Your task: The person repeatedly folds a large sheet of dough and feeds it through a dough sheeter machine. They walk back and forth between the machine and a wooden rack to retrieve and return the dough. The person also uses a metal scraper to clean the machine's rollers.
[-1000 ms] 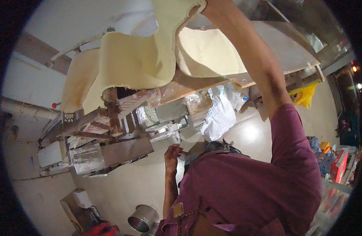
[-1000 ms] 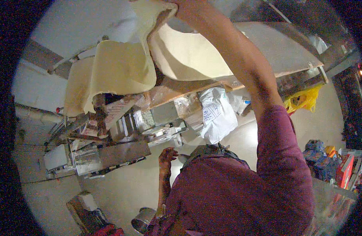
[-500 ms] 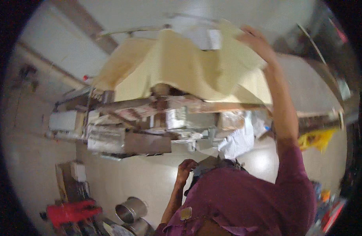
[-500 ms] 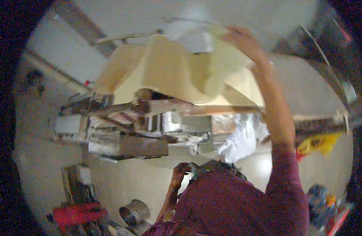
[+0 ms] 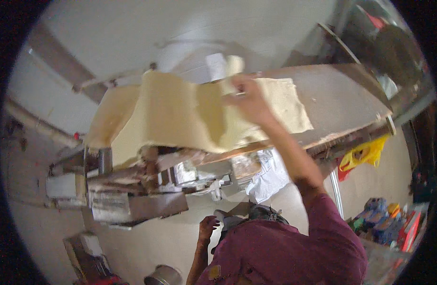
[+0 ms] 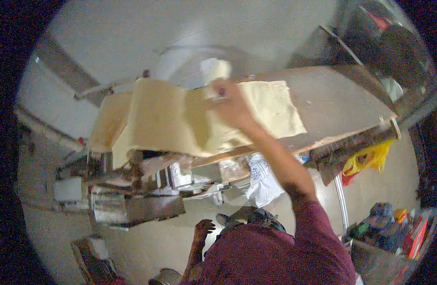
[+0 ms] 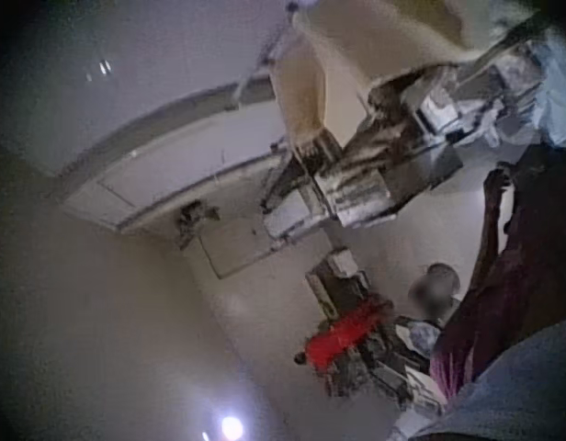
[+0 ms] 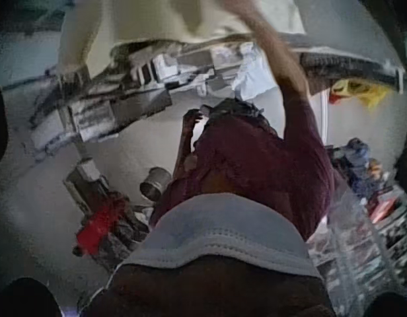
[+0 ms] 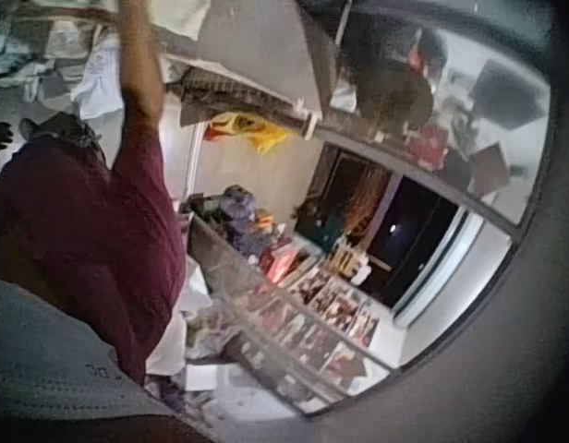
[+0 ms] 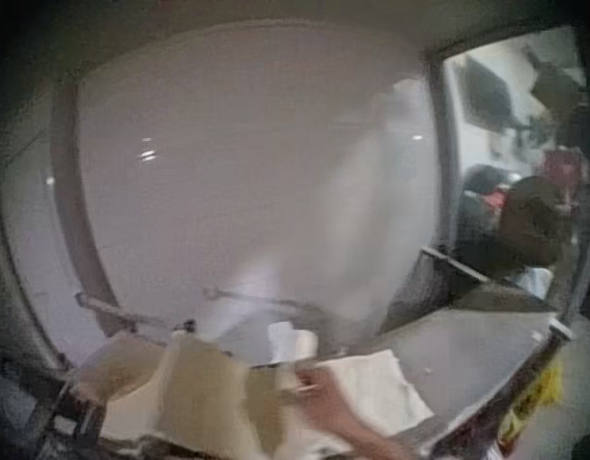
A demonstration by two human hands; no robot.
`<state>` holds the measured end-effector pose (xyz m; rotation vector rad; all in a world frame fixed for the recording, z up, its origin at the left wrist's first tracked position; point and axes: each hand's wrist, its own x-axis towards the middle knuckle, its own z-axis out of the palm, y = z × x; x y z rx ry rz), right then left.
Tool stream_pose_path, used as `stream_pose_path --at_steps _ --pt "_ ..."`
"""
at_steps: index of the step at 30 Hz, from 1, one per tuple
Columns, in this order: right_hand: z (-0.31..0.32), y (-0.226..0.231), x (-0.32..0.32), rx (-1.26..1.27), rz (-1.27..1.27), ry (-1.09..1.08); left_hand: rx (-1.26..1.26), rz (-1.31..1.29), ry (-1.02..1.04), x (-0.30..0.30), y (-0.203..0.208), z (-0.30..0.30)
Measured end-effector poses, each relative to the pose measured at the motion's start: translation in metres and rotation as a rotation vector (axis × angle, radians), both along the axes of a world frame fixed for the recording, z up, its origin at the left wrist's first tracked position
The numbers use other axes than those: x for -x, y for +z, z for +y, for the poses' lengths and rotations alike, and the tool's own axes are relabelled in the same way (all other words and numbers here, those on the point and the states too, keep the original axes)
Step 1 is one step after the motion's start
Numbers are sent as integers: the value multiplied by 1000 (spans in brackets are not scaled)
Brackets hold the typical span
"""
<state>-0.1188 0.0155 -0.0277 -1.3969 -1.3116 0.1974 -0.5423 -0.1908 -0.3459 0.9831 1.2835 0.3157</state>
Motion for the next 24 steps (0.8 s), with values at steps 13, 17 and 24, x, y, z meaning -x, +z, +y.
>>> stream_pose_path --at_steps 13,17,24 --pt "-28 6 -37 127 184 -2 -12 19 -15 -31 -13 6" --pt "-37 -26 -63 157 128 35 136 9 118 -9 -48 -9" --pt "-68 -18 -72 211 138 77 152 -131 253 44 -65 -29"
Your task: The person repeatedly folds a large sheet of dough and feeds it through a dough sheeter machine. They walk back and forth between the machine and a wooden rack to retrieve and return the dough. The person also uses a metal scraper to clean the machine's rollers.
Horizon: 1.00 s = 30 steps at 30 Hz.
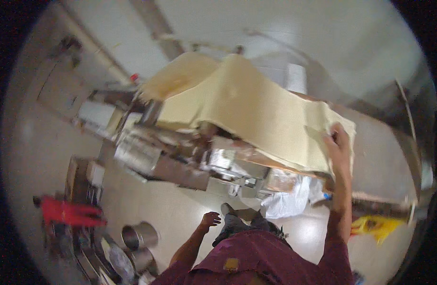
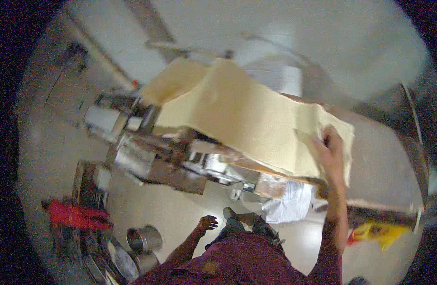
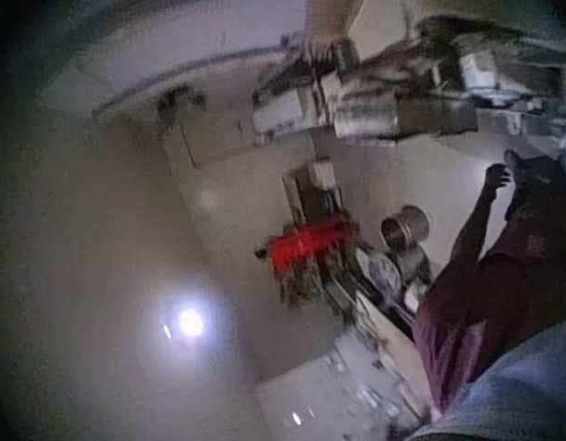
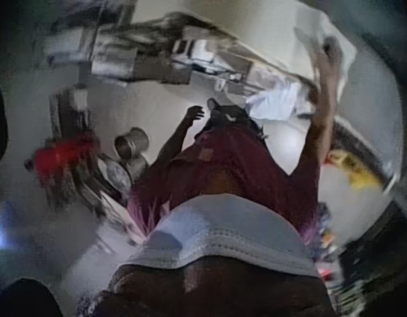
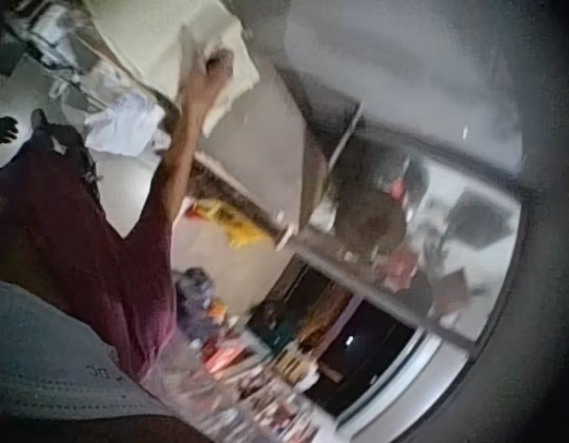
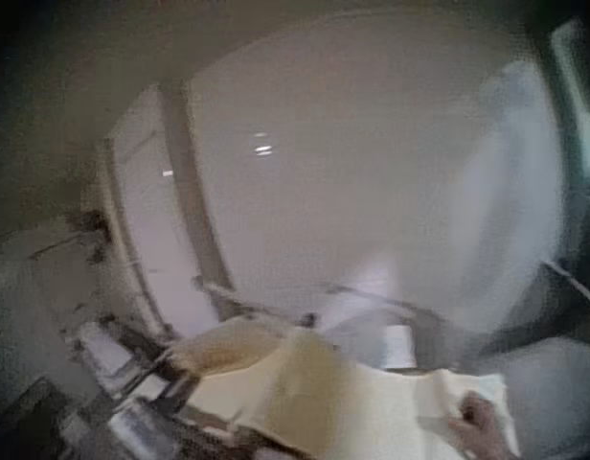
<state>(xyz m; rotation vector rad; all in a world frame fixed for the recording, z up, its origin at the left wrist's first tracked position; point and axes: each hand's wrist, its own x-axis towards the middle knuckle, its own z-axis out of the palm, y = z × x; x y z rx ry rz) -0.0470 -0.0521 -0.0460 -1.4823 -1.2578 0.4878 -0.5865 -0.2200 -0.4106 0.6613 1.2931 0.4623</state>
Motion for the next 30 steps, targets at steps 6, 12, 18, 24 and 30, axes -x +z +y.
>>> stream_pose_path --at_steps 6,12,18,24,30 --pt "-24 10 34 -61 274 -184 167 135 335 53 -27 -87" --pt "-95 -33 118 -422 12 -234 233 57 563 95 -64 -180" --pt "-122 -125 308 188 -350 722 175 -23 670 153 -82 -218" --pt "-136 -306 381 441 -536 873 211 -42 838 254 -90 -248" --pt "-191 -497 310 1563 203 630 213 35 1157 361 -79 -295"
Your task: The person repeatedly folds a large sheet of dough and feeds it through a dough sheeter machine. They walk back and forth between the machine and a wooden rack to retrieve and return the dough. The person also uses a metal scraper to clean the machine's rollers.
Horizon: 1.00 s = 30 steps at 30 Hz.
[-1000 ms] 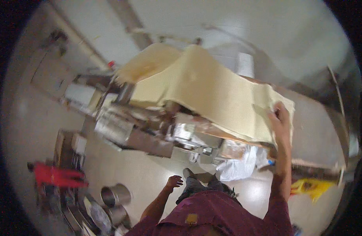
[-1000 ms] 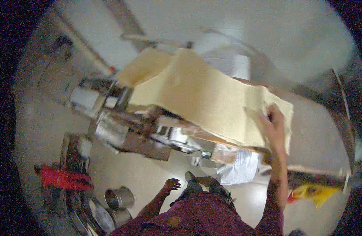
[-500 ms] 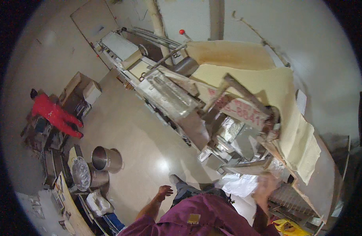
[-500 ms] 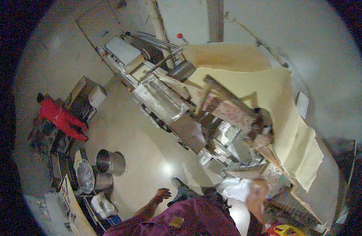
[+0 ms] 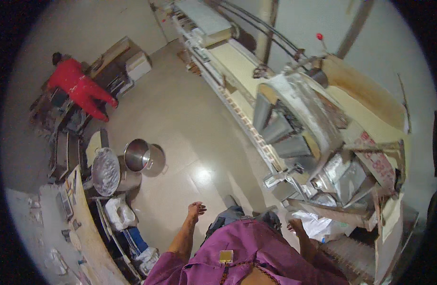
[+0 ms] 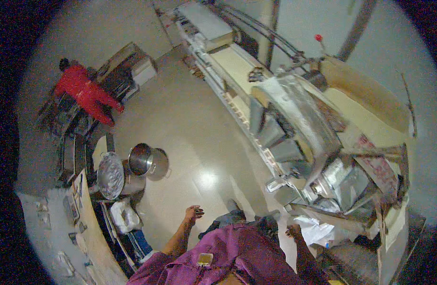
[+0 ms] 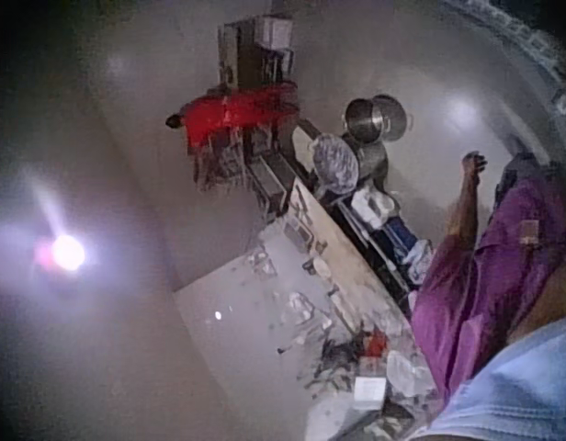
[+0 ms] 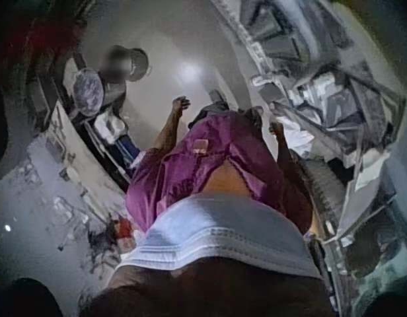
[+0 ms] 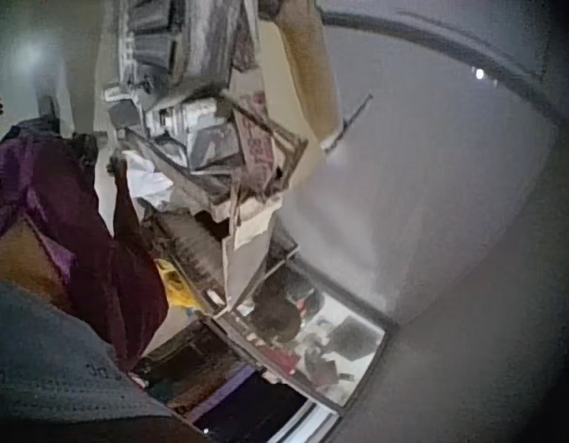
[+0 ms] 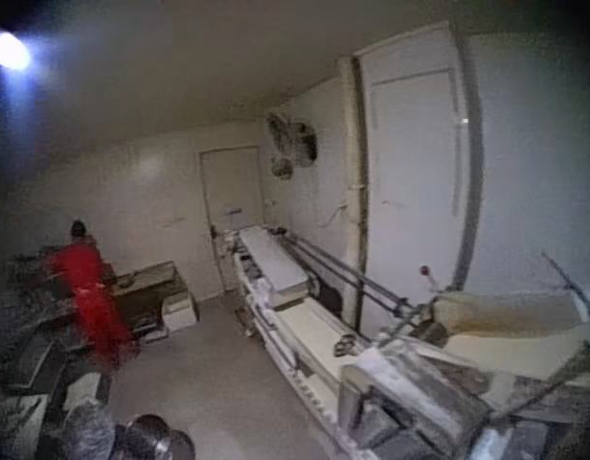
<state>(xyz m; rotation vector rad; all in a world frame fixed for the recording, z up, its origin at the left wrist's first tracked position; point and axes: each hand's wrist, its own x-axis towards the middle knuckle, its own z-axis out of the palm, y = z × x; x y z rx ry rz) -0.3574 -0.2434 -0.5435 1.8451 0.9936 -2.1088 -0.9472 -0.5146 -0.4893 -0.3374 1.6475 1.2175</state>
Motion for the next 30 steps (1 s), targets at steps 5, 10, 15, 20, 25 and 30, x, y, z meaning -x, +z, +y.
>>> stream_pose_path --at_steps 5,10,15,20,25,30 --pt "-6 -2 66 -4 -49 67 -26 21 107 54 7 -26" --pt "41 20 179 -193 24 155 -62 16 59 77 8 34" --pt "109 50 299 -383 5 321 -106 -11 -57 122 2 91" --pt "159 39 387 -416 60 344 -64 -62 18 182 -12 73" --pt "199 36 441 -429 152 317 88 -118 162 245 -39 45" --pt "212 61 477 -357 60 107 -42 -151 133 310 -44 70"
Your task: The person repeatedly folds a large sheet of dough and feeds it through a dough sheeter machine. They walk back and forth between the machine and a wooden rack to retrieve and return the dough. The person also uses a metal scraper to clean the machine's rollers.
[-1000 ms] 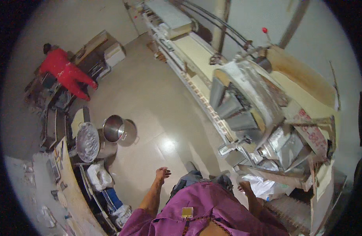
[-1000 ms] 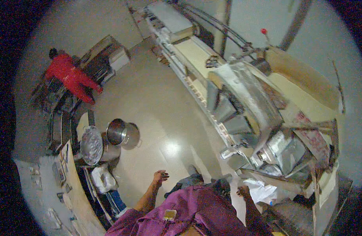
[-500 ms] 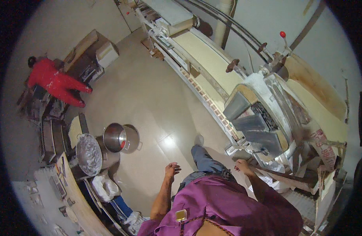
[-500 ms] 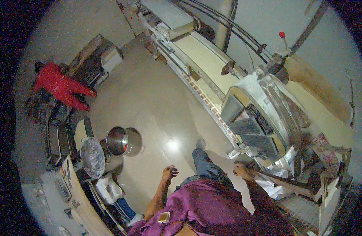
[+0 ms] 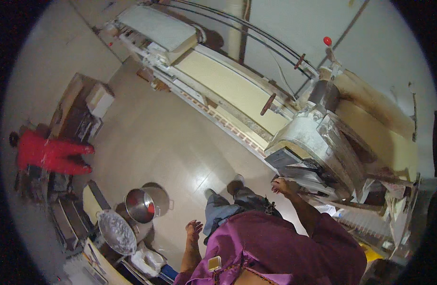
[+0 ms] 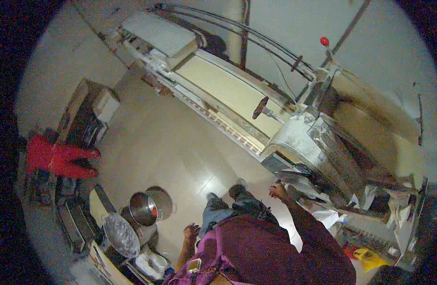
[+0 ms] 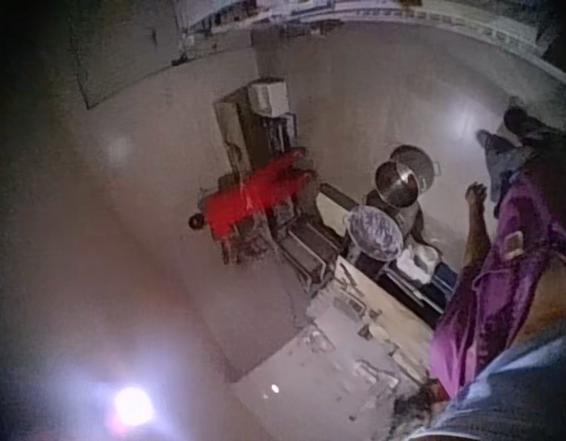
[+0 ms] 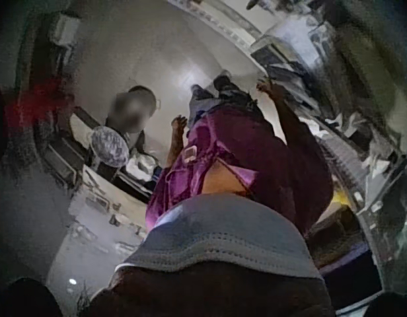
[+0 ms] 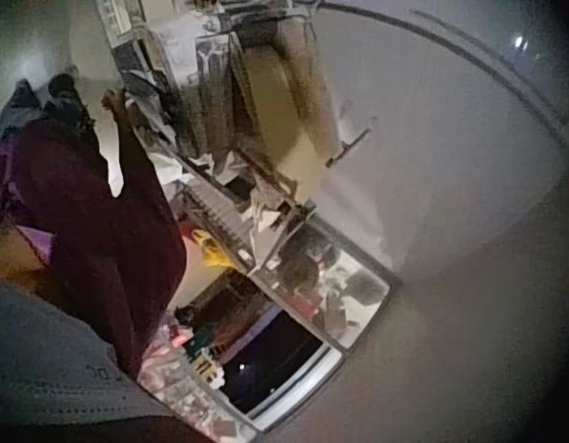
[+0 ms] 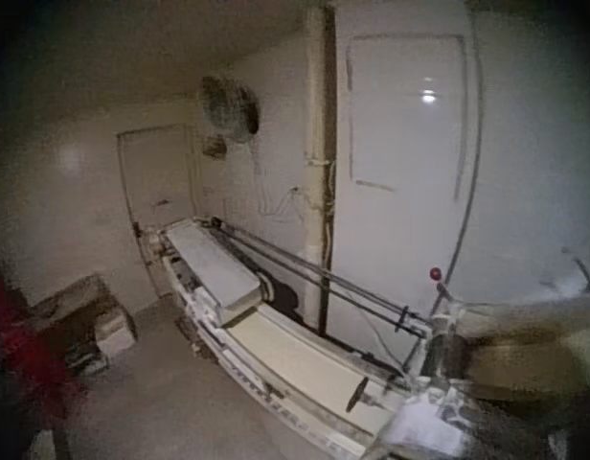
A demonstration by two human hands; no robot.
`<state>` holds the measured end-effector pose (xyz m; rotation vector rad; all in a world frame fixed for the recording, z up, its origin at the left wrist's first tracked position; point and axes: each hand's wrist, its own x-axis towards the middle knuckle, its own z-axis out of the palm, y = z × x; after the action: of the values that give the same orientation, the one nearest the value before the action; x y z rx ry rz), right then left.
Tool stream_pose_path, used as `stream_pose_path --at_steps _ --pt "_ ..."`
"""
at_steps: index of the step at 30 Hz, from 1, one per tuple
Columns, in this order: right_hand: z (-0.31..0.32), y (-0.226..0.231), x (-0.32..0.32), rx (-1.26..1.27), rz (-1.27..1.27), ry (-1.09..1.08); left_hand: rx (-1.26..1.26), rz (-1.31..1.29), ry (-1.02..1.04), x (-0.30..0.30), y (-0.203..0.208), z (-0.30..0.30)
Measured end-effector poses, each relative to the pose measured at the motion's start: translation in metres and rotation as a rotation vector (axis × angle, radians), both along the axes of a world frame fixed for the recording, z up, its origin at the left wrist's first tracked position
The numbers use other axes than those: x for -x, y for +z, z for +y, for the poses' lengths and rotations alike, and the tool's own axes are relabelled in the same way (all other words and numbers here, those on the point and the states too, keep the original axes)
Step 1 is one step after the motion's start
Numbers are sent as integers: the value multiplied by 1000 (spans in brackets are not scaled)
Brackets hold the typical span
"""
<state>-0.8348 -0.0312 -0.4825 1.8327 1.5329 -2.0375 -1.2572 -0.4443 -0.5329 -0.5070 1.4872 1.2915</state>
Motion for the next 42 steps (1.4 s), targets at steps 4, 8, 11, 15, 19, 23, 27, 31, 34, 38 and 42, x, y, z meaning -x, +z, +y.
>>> stream_pose_path --at_steps 4,8,11,15,19,23,27,31,34,38,42 --pt "-13 -23 -10 13 -3 -210 -8 53 -187 58 2 70" --pt "-49 -40 -13 93 35 -422 5 37 -374 132 5 133" --pt "-94 -28 10 53 -8 -546 -61 81 -517 192 -2 172" --pt "-146 -13 63 38 118 -642 -255 -25 -617 305 -23 225" --pt "-181 8 118 51 265 -678 -60 108 -586 365 -15 284" --pt "-191 39 172 57 5 -621 -92 140 -694 396 -17 318" --pt "-205 35 190 91 64 -744 -96 102 -692 393 -24 330" --pt "-208 41 211 64 -3 -769 -76 68 -827 356 5 351" --pt "-211 39 217 45 27 -772 -86 46 -850 347 3 344" --pt "-200 39 222 96 -40 -782 -11 27 -858 348 -5 332" --pt "-192 36 220 42 64 -773 -9 -68 -760 374 -29 317"
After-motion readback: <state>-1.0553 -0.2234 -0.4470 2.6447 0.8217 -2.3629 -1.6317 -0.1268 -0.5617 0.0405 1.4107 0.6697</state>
